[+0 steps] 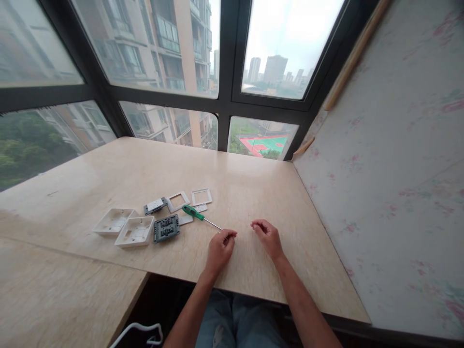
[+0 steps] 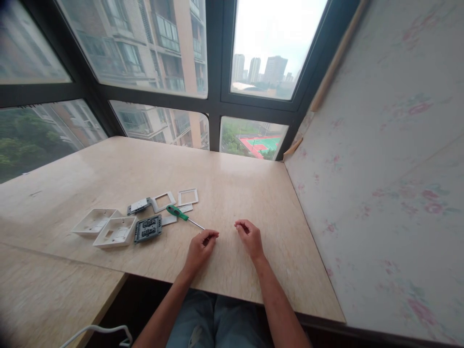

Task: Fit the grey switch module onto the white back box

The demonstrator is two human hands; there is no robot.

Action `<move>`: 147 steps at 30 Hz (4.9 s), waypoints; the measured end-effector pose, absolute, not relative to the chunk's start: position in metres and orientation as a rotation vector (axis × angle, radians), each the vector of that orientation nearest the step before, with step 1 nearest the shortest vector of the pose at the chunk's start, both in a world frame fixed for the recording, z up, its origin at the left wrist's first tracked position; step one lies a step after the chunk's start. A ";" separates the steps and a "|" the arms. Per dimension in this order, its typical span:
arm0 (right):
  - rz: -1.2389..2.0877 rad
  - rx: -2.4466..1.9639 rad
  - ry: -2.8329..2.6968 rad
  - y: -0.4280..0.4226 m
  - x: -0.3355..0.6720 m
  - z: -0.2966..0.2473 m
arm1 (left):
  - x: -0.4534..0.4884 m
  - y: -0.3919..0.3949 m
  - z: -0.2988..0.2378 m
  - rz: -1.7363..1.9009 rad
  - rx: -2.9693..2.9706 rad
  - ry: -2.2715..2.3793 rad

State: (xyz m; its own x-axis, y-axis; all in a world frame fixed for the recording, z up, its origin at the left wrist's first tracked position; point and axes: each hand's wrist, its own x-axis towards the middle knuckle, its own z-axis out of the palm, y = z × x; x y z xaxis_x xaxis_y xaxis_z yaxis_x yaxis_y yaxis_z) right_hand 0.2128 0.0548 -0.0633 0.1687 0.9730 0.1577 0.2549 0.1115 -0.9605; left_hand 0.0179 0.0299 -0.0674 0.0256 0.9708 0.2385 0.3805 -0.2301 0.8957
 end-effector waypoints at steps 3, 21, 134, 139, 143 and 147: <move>0.844 -1.368 -1.295 0.055 0.213 -0.063 | 0.018 0.030 -0.067 1.192 1.675 1.393; 0.963 -1.298 -1.126 0.051 0.213 -0.054 | 0.018 0.029 -0.068 1.190 1.660 1.412; 0.921 -1.395 -1.264 0.050 0.221 -0.062 | -0.157 -0.041 -0.020 1.561 1.574 2.544; 0.935 -1.394 -1.243 0.048 0.219 -0.060 | -0.110 -0.042 -0.004 1.690 1.705 2.321; 0.963 -1.355 -1.221 0.043 0.219 -0.057 | -0.051 -0.033 -0.005 1.630 1.772 2.124; 1.024 -1.271 -1.220 0.037 0.218 -0.052 | 0.008 -0.022 -0.017 1.595 1.825 1.929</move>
